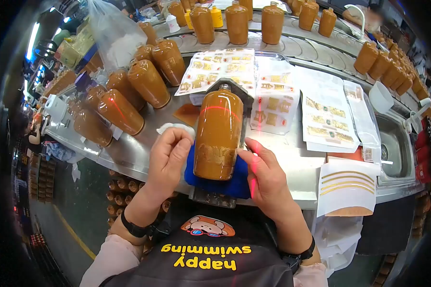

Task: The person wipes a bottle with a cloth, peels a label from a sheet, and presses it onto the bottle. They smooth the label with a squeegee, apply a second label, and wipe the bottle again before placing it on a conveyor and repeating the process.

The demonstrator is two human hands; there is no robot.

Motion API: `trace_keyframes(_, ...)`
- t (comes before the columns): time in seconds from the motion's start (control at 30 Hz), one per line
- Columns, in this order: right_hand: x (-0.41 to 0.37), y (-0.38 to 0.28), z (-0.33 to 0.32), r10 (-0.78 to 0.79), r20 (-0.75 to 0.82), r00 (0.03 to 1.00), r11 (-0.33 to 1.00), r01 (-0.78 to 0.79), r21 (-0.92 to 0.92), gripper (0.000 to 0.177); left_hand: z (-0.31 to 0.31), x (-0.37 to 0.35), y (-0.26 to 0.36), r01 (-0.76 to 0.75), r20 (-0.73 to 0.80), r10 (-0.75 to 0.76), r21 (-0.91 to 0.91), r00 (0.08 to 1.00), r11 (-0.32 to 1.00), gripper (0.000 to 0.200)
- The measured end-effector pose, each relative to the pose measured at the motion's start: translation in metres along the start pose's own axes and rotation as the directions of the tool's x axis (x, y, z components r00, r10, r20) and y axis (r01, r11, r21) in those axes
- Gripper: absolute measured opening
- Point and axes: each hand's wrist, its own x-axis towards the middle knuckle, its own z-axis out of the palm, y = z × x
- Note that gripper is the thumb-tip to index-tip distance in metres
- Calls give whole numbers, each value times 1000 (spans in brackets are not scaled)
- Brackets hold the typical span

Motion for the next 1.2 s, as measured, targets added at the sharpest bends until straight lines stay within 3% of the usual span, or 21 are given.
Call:
trace_keyframes(0.07,-3,3,1,5,-11,1000,1000,-5,-14,44,1,2,-12,-134,-97,149,146,984,980,18)
trace_keyframes(0.17,-3,5,2,10,-39,999,999,-12,-34,44,4,-10,-7,-112,6,113,224,994,968,22)
trace_keyframes(0.2,-3,5,2,11,-46,999,999,-13,-41,44,4,-9,-9,-141,22,139,209,990,968,22)
trace_keyframes(0.3,-2,4,3,22,-28,999,1000,-23,-18,43,0,-3,-9,-29,85,25,47,996,998,19)
trace_keyframes(0.4,-2,3,2,14,-41,999,1000,-15,-5,48,8,0,-13,-62,-39,70,169,997,984,17)
trace_keyframes(0.6,-1,4,2,-4,-28,1000,1000,5,5,46,8,4,-6,-278,5,303,415,953,867,16)
trace_keyframes(0.7,-3,4,-1,46,-29,999,999,-46,15,43,6,0,9,-64,64,60,70,996,996,16)
trace_keyframes(0.8,-2,4,-1,6,-37,999,1000,-6,5,41,10,-2,12,-11,-8,11,21,1000,1000,19)
trace_keyframes(0.9,-2,4,-1,-15,-41,999,1000,14,-24,41,8,1,-1,-160,-49,191,373,980,914,20)
trace_keyframes(1.13,-1,3,-1,-8,-31,999,1000,7,-18,40,8,2,-1,-137,40,131,250,991,959,15)
trace_keyframes(1.2,-2,4,-2,0,-35,999,1000,0,-21,40,7,3,5,-51,9,50,108,999,993,14)
